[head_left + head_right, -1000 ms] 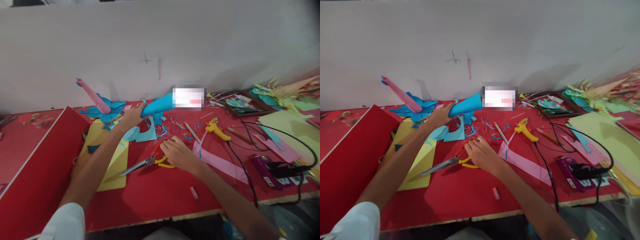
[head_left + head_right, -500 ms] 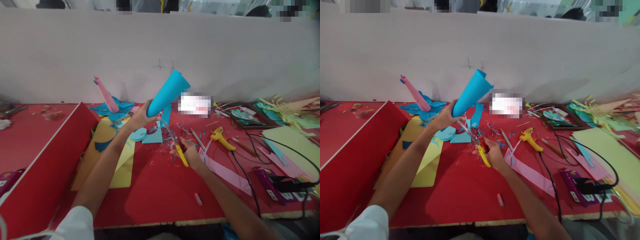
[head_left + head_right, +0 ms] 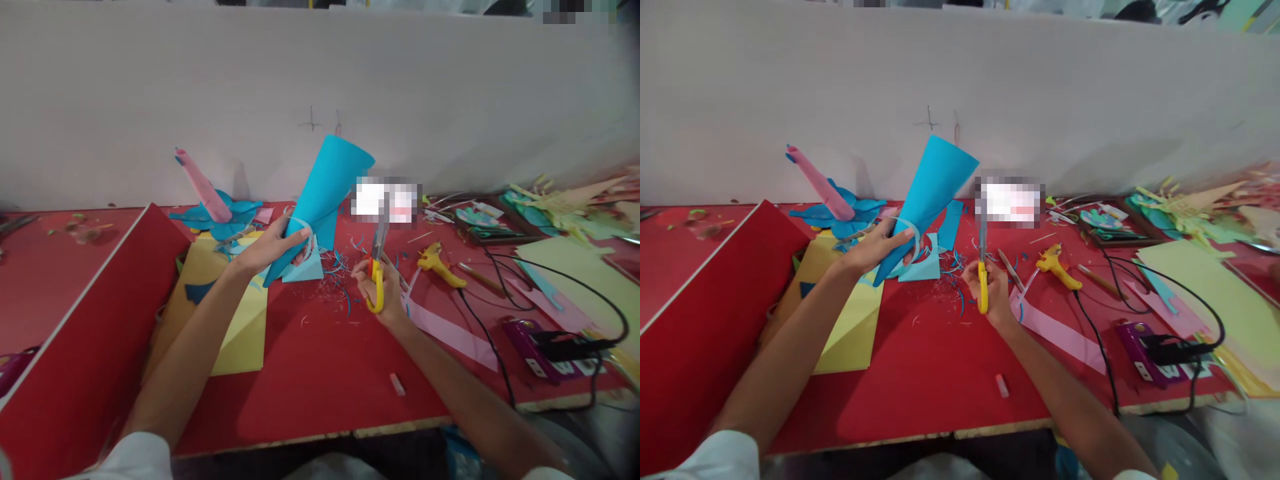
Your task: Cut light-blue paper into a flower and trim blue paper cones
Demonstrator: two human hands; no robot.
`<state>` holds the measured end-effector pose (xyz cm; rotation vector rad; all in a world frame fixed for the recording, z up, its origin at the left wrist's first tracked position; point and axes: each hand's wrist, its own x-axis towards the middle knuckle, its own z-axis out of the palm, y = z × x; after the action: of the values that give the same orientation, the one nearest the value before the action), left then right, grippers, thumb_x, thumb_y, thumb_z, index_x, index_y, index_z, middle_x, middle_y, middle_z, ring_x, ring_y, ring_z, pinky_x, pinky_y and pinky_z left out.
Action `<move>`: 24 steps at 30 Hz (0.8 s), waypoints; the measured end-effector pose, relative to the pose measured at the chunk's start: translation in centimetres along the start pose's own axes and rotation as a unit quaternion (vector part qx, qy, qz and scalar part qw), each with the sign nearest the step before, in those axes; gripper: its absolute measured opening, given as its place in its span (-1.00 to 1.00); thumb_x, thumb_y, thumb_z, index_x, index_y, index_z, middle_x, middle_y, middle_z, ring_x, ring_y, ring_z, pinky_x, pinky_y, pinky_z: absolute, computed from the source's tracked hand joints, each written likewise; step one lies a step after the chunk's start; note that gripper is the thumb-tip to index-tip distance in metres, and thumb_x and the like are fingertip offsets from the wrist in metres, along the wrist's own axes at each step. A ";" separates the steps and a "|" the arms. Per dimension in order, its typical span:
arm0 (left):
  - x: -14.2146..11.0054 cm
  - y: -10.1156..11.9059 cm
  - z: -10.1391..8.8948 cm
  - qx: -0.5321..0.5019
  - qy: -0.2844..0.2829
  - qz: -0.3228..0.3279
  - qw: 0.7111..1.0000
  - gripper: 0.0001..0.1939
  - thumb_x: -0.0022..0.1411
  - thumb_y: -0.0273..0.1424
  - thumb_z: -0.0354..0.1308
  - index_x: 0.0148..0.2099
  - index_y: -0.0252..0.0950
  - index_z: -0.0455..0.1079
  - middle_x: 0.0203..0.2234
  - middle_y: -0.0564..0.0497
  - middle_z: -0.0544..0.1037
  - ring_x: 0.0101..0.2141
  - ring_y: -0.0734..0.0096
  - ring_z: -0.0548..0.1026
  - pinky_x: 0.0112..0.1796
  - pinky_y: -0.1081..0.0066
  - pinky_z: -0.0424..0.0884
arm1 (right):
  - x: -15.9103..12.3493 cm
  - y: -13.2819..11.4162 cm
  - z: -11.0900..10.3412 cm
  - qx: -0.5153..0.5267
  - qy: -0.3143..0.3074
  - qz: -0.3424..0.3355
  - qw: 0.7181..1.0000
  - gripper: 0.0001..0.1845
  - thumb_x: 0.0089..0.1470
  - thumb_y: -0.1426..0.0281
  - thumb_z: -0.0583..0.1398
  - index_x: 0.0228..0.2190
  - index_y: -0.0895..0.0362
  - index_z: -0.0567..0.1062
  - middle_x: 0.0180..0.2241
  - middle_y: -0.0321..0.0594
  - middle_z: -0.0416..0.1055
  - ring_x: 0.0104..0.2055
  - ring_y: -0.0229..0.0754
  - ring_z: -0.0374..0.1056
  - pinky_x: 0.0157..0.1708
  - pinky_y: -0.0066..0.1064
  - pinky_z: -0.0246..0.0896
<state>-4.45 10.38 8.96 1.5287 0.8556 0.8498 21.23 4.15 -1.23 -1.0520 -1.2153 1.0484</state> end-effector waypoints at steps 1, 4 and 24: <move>-0.1 -0.1 0.1 -0.003 -0.028 -0.024 0.999 -0.52 0.31 0.04 0.31 -0.15 -0.30 0.37 -0.52 0.01 0.52 -0.56 0.44 0.50 -0.51 0.44 0.39 | 0.1 0.2 -0.1 0.018 0.007 0.000 1.000 -0.58 0.10 0.00 0.40 -0.36 0.06 0.45 -0.52 -0.36 0.42 -0.71 -0.40 0.10 -0.76 -0.48 -0.05; -0.4 -0.7 0.9 -0.014 -0.126 -0.081 0.989 -0.52 0.28 0.03 0.35 -0.15 -0.28 0.35 -0.44 -0.03 0.57 -0.50 0.41 0.53 -0.45 0.39 0.43 | 0.6 0.6 -0.4 0.066 0.022 0.005 0.998 -0.43 0.03 -0.16 0.40 -0.30 0.03 0.40 -0.47 -0.38 0.49 -0.73 -0.38 0.23 -0.77 -0.50 0.05; -0.3 -1.8 -0.6 0.036 -0.221 -0.184 0.957 -0.34 0.31 0.08 0.29 0.27 -0.24 0.39 -0.19 -0.14 0.66 -0.43 0.39 0.57 -0.42 0.40 0.46 | 2.4 0.7 -2.1 0.130 0.049 -0.009 0.990 -0.29 -0.15 -0.23 0.47 -0.39 -0.01 0.28 -0.59 -0.50 0.24 -0.63 -0.33 0.21 -0.68 -0.47 0.12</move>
<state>-5.28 10.59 7.19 1.4807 0.8046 0.1922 23.45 6.48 -1.58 -0.8770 -0.9767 1.0958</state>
